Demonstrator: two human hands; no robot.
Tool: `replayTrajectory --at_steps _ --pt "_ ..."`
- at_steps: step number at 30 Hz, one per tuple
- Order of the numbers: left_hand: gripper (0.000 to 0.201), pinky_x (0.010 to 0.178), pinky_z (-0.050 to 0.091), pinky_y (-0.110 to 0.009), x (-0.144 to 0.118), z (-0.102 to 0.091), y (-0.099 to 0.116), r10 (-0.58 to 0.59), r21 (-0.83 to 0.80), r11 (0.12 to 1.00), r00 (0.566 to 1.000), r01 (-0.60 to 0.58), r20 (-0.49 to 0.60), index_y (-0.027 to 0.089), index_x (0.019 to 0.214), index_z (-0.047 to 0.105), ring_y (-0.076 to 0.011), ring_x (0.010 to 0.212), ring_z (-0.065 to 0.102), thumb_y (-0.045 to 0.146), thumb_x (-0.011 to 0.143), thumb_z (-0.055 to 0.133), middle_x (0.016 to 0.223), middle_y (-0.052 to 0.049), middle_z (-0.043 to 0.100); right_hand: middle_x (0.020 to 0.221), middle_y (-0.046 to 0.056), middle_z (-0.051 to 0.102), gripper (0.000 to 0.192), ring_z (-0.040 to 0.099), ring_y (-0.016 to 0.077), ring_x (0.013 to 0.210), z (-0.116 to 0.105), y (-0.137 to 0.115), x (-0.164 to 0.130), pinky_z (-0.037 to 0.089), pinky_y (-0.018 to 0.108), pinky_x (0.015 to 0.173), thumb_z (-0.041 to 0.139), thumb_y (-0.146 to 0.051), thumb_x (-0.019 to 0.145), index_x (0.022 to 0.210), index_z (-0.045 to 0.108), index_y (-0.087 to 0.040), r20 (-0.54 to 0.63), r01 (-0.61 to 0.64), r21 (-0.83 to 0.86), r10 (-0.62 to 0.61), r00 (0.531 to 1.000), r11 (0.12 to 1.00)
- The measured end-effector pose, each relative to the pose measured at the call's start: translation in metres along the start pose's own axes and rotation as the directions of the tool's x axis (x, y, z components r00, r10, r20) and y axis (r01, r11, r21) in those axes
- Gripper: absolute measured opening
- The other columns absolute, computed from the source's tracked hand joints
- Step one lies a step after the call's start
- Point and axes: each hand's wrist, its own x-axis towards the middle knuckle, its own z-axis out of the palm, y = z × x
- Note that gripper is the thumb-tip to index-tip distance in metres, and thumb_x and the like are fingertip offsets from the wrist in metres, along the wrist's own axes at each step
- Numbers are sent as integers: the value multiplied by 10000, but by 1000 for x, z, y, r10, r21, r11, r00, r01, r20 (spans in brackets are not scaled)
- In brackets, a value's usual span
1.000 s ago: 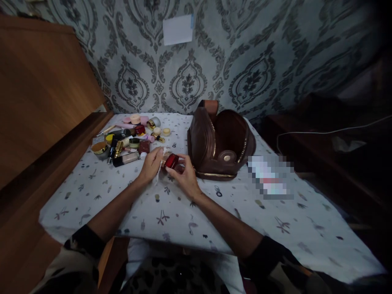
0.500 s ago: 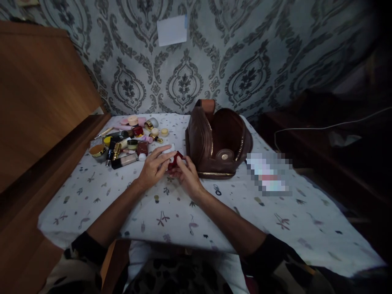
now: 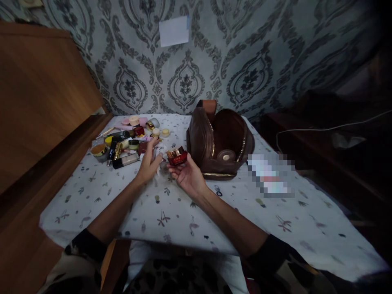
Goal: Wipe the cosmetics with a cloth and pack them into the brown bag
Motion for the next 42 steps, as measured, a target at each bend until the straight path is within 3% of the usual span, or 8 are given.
replayTrajectory --at_steps 6,11,17,24,30,33,36,42 --pt "321 857 543 -313 4 6 -4 -367 -401 857 929 324 -35 221 994 526 -184 1023 648 203 684 607 1089 -35 660 814 110 732 462 682 156 661 -3 2 1 542 230 587 432 -541 976 977 668 -143 -1 2 -23 -2 1000 1000" --pt "284 544 506 -227 7 7 10 -481 -479 762 876 436 31 197 834 552 -98 564 576 361 674 720 765 35 624 834 101 734 453 680 149 668 -3 3 1 535 225 588 444 -534 973 978 678 -147 6 3 -36 -3 1000 999" --pt "357 536 384 -196 9 -5 10 -325 -234 924 943 303 -64 184 614 517 -96 587 464 460 738 705 596 51 485 818 92 731 441 676 155 663 -5 3 2 528 234 565 454 -536 967 957 676 -155 -1 -5 -45 5 1000 999" --pt "366 670 454 -231 14 -5 20 -489 -519 775 862 362 -130 206 860 626 -141 709 594 484 653 744 742 29 634 827 100 730 429 675 149 663 -5 3 3 529 220 562 504 -543 945 952 672 -148 -5 -1 -43 1 1000 999" --pt "370 715 461 -246 -4 9 31 -271 -296 912 959 284 84 226 922 582 -156 766 567 571 796 631 824 8 608 733 47 703 407 659 137 601 -2 6 2 528 219 551 518 -549 938 918 667 -171 -6 -27 -63 27 1000 998" --pt "374 882 454 -296 -10 9 32 -32 -72 997 989 43 145 225 1123 543 -195 960 566 510 882 565 1037 -46 604 632 7 652 412 628 123 534 -2 8 1 500 207 512 526 -571 926 867 646 -180 12 -77 -79 78 997 994" --pt "364 983 413 -355 -8 3 31 171 89 976 955 -197 242 209 1207 556 -232 1089 538 445 939 485 1133 -92 574 630 -8 655 388 631 116 528 -2 11 -1 484 197 500 595 -577 881 855 615 -190 48 -66 -163 75 996 984" --pt "241 866 427 -339 -3 -1 34 151 181 963 953 -202 262 196 985 595 -212 917 562 335 975 399 934 -69 591 676 -25 680 441 650 117 540 0 17 -4 458 189 487 739 -585 746 854 545 -204 79 79 -304 -58 995 949"
